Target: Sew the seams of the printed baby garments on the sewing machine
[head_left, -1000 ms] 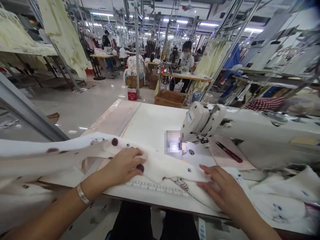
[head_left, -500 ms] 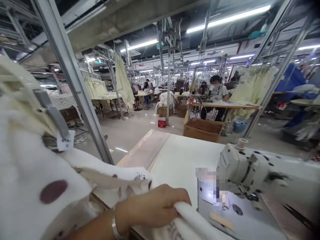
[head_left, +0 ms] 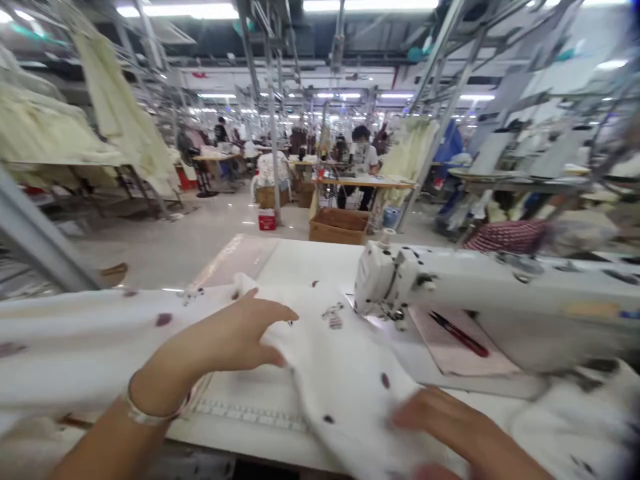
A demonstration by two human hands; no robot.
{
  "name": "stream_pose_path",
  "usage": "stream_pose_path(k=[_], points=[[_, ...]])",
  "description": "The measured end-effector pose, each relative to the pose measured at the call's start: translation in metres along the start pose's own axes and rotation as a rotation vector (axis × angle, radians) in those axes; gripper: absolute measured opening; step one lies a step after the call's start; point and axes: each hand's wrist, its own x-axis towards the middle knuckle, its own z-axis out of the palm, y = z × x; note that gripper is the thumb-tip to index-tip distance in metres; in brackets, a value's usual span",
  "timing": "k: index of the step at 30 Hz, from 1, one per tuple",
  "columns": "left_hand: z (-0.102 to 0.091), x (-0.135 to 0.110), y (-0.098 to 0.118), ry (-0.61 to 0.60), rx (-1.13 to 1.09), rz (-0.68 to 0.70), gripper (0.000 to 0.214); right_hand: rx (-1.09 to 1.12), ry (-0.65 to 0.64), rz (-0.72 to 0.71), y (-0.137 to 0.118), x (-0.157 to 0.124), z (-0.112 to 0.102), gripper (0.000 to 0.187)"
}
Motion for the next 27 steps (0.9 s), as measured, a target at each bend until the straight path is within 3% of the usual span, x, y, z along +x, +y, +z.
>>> stream_pose_path(k=[4, 6, 8, 10, 12, 15, 17, 19, 21, 23, 25, 27], points=[[0.071, 0.032, 0.022, 0.107, -0.039, 0.039, 0.036, -0.117, -0.332, 0.09, -0.015, 0.013, 0.024, 0.034], [0.102, 0.033, 0.028, 0.043, 0.041, 0.037, 0.051, -0.009, -0.435, 0.036, -0.022, 0.006, 0.027, 0.025], [0.121, 0.021, 0.028, -0.056, 0.079, 0.02, 0.059, 0.069, -0.419, 0.016, -0.021, -0.013, 0.015, 0.025], [0.125, 0.007, 0.026, -0.13, 0.088, -0.053, 0.059, 0.045, -0.306, 0.146, -0.008, -0.037, -0.008, 0.025], [0.123, 0.002, 0.023, -0.166, 0.113, -0.152, 0.059, -0.066, -0.156, 0.378, 0.015, -0.06, -0.033, 0.019], [0.124, 0.016, 0.021, -0.136, 0.163, -0.199, 0.057, -0.296, 0.066, 0.664, 0.055, -0.084, -0.059, 0.021], [0.128, 0.03, 0.02, -0.099, 0.18, -0.175, 0.057, -0.355, 0.125, 0.747, 0.072, -0.086, -0.062, 0.019], [0.132, 0.04, 0.018, -0.095, 0.184, -0.156, 0.059, -0.296, 0.113, 0.742, 0.074, -0.076, -0.056, 0.02], [0.132, 0.043, 0.017, -0.1, 0.186, -0.144, 0.059, -0.119, 0.101, 0.65, 0.065, -0.061, -0.05, 0.025], [0.128, 0.041, 0.02, -0.054, 0.177, -0.119, 0.057, 0.045, 0.171, 0.558, 0.054, -0.049, -0.052, 0.028], [0.121, 0.039, 0.032, 0.039, 0.123, -0.073, 0.054, 0.024, 0.325, 0.528, 0.053, -0.046, -0.061, 0.03], [0.116, 0.044, 0.054, 0.11, 0.02, -0.001, 0.05, -0.146, 0.436, 0.556, 0.065, -0.053, -0.071, 0.032]])
